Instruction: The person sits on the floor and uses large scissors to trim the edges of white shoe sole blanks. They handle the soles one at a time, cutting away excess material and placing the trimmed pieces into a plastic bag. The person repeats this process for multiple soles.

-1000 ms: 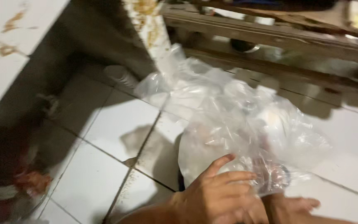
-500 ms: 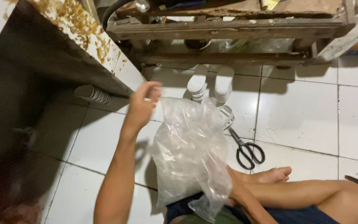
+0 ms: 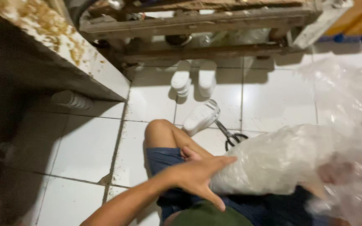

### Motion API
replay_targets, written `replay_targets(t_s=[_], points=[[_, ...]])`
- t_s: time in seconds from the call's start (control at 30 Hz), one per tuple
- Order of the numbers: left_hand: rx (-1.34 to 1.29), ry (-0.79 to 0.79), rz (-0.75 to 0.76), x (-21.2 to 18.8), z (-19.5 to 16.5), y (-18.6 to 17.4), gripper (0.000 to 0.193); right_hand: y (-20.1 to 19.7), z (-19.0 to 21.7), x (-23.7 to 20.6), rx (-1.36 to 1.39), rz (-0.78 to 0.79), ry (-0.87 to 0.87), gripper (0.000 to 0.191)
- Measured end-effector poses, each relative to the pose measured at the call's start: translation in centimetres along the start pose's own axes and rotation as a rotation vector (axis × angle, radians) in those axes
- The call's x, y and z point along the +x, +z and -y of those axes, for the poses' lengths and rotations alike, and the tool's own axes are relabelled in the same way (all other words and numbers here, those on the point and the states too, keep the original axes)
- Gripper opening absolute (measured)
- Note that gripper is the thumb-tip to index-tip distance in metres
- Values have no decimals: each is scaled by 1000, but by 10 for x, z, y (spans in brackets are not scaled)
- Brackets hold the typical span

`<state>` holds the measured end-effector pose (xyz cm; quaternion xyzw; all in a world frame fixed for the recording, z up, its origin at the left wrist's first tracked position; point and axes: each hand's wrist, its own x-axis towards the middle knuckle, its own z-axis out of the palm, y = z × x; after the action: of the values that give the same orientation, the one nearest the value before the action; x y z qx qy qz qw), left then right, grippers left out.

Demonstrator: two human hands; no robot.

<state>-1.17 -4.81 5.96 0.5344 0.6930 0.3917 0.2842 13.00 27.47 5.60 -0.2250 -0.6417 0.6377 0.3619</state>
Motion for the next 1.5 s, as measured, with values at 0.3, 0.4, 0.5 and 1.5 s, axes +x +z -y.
replay_targets(t_s=[0.3,0.4,0.5,1.5], points=[[-241,-227,-405,38,-5,29,30,10,-44,-65,-438,367,1,72],[-108,-203,-310,58,-36,31,38,26,-46,-82,-577,548,-202,72],[-163,-214,-281,69,-49,25,26,20,-30,-71,-723,648,-394,71],[422,1,-256,213,73,48,19,-110,-52,-81,-467,-114,272,66]])
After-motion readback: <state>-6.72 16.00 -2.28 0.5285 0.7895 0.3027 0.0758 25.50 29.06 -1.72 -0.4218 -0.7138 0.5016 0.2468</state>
